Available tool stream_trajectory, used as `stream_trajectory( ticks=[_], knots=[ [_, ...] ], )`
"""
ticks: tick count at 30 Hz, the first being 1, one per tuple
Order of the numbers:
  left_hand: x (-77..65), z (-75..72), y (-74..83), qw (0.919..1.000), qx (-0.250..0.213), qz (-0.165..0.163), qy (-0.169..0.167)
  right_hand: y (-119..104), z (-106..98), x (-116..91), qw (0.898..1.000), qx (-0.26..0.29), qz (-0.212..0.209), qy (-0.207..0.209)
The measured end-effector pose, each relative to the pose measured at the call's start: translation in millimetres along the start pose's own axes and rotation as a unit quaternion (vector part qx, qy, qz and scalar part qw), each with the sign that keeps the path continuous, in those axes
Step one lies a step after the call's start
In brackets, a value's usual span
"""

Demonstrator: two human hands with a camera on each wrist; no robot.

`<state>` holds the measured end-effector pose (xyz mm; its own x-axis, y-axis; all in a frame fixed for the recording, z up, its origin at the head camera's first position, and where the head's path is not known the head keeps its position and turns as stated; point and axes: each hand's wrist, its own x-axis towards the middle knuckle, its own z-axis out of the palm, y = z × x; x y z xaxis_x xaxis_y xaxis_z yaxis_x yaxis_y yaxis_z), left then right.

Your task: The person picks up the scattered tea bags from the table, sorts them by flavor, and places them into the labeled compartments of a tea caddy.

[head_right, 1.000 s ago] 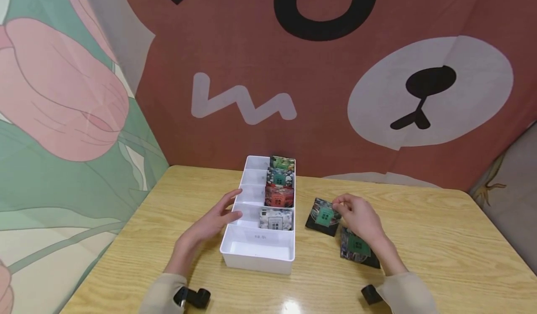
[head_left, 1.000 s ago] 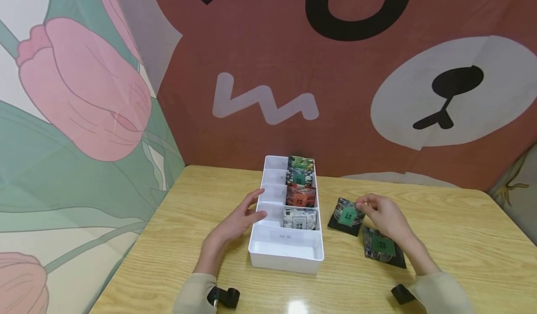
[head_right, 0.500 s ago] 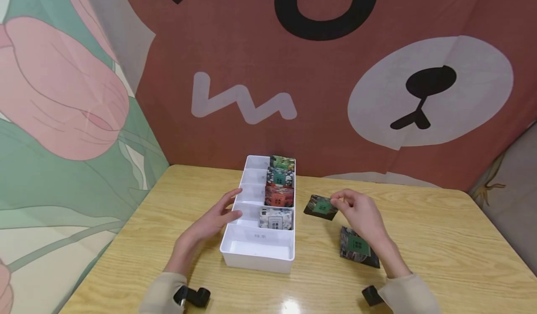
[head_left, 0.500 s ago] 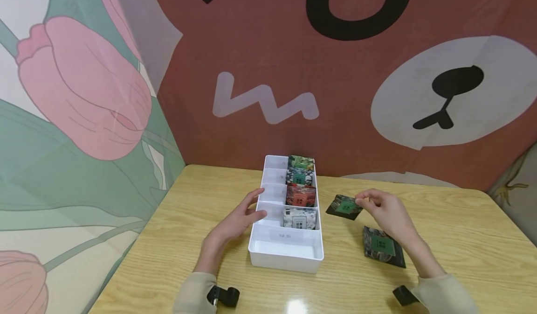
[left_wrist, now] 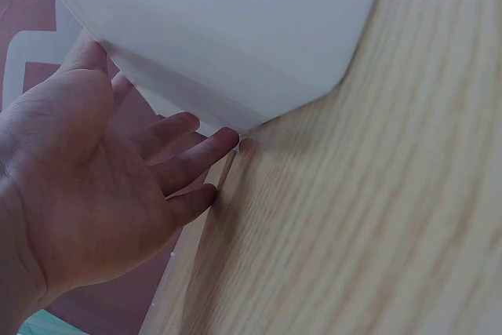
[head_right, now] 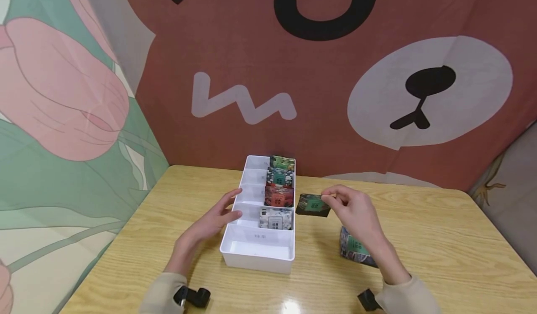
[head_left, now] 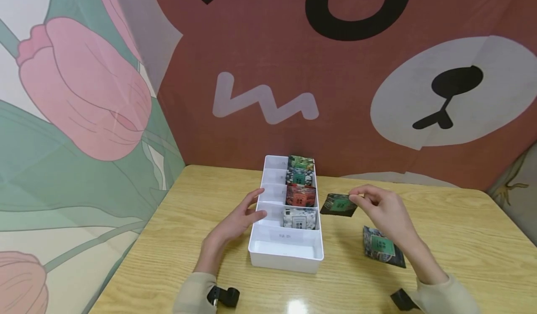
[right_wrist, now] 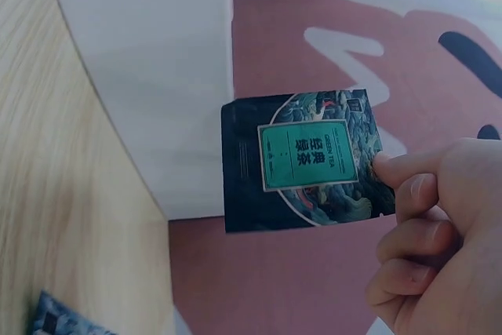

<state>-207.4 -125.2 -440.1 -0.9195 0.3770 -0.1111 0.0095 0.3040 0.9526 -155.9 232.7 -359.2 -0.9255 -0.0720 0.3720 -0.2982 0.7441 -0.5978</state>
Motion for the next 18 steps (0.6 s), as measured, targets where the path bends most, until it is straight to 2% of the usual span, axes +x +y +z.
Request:
stream_trajectory(
  ticks=[9,18],
  knots=[
    [-0.7,0.6,0.1,1.0000,-0.001,-0.001,0.001,-21,-4,-3,1.000,0.009,-0.003,0.011],
    [-0.3,0.2,-0.1,1.0000,-0.003,0.000,0.003,-42,4,-3,0.999,0.034,-0.028,0.007]
  ],
)
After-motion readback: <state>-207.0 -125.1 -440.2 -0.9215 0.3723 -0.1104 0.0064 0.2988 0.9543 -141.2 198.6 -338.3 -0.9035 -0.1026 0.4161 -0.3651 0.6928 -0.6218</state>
